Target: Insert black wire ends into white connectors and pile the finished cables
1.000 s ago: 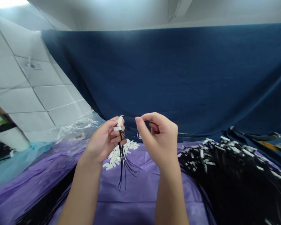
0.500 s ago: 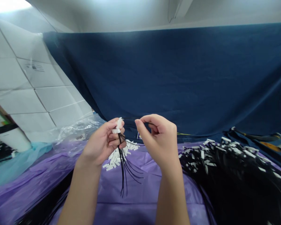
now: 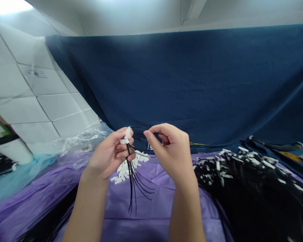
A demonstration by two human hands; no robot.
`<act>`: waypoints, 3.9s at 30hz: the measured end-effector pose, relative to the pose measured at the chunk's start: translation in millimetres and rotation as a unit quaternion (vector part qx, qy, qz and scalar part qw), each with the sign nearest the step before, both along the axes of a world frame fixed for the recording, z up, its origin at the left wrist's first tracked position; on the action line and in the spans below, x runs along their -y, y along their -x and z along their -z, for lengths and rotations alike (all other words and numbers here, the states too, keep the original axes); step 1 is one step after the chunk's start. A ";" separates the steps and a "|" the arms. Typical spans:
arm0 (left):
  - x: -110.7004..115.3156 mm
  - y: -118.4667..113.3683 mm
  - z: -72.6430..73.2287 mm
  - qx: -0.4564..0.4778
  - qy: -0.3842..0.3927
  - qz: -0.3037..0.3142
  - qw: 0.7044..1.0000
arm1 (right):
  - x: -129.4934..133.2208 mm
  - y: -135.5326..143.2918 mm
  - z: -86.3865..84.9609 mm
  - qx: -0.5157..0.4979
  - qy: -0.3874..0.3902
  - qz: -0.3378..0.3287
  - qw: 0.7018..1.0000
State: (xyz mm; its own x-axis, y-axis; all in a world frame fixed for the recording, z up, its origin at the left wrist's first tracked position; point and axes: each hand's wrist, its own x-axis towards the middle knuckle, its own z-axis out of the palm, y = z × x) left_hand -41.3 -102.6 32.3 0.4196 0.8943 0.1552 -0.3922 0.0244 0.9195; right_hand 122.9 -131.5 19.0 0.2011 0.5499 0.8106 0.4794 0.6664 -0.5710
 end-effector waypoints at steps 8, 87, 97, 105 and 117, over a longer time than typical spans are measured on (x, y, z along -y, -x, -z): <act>0.9 -0.6 -0.3 -0.001 -0.003 -0.002 1.000 | 2.4 -0.6 -0.3 0.028 -0.016 0.015 0.999; -3.8 -16.4 2.1 0.171 0.037 -0.145 0.974 | -2.9 9.5 0.5 0.169 0.176 -0.138 0.960; -4.5 -15.7 3.9 0.163 0.029 -0.145 0.976 | -5.9 9.0 0.4 0.143 0.189 -0.166 0.957; -6.0 -17.6 8.3 0.151 -0.002 -0.135 0.979 | -2.9 8.8 2.4 0.192 0.192 -0.068 0.960; -6.8 -14.4 4.8 0.154 0.025 -0.146 0.977 | -2.1 6.2 0.9 0.170 0.160 -0.133 0.963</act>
State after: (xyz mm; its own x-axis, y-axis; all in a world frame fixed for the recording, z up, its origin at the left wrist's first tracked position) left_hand -26.9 -95.9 27.5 0.0848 0.9788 0.1865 -0.6476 -0.0881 0.7568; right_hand 116.7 -129.3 18.1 -0.2293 0.7778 0.5852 0.5117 0.6078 -0.6072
